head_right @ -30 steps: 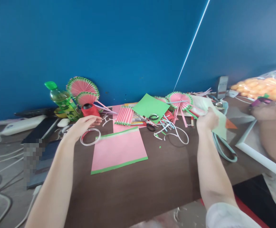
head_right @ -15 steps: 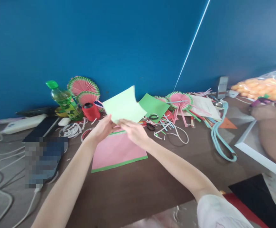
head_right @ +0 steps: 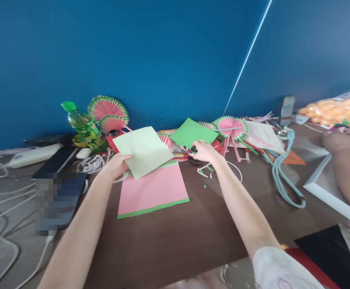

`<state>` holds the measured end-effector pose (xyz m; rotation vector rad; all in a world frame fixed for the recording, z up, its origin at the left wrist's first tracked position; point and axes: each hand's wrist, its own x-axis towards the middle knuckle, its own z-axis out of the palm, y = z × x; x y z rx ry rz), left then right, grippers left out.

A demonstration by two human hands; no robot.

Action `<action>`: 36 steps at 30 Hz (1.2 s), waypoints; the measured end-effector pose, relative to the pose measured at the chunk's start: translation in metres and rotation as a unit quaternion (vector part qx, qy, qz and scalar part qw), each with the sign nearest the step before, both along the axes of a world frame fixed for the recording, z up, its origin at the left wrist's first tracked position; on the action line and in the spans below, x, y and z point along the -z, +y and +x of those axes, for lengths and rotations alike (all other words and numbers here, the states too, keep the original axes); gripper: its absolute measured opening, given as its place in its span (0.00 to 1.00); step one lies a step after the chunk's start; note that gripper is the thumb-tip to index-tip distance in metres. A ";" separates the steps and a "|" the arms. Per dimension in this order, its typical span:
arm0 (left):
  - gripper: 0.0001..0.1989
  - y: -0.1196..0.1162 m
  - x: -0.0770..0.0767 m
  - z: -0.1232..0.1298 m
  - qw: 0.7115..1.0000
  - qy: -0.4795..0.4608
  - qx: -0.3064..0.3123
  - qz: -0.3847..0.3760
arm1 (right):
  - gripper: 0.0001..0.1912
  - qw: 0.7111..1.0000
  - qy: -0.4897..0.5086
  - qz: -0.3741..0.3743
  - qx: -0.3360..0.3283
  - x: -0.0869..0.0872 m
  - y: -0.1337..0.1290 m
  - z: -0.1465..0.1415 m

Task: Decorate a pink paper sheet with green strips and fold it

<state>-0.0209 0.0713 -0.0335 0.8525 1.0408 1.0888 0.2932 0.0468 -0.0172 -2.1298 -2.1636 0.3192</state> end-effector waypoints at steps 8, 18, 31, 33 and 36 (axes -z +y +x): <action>0.20 0.007 0.013 -0.002 0.994 0.089 -0.042 0.054 | 0.24 0.999 -0.034 0.000 -0.009 0.018 0.005 -0.001; 0.25 0.001 -0.003 0.000 0.995 0.047 -0.042 0.083 | 0.25 0.995 -0.101 -0.022 0.014 0.004 -0.009 -0.022; 0.18 0.001 -0.021 -0.011 0.989 -0.004 -0.105 0.100 | 0.20 0.996 -0.080 0.010 -0.032 0.003 -0.005 -0.010; 0.18 0.001 -0.022 -0.013 0.989 -0.012 -0.106 0.102 | 0.21 0.999 -0.022 -0.005 -0.033 -0.006 -0.007 -0.008; 0.17 0.002 -0.023 -0.015 0.989 -0.012 -0.111 0.098 | 0.20 0.997 0.073 -0.023 -0.030 -0.019 -0.011 -0.004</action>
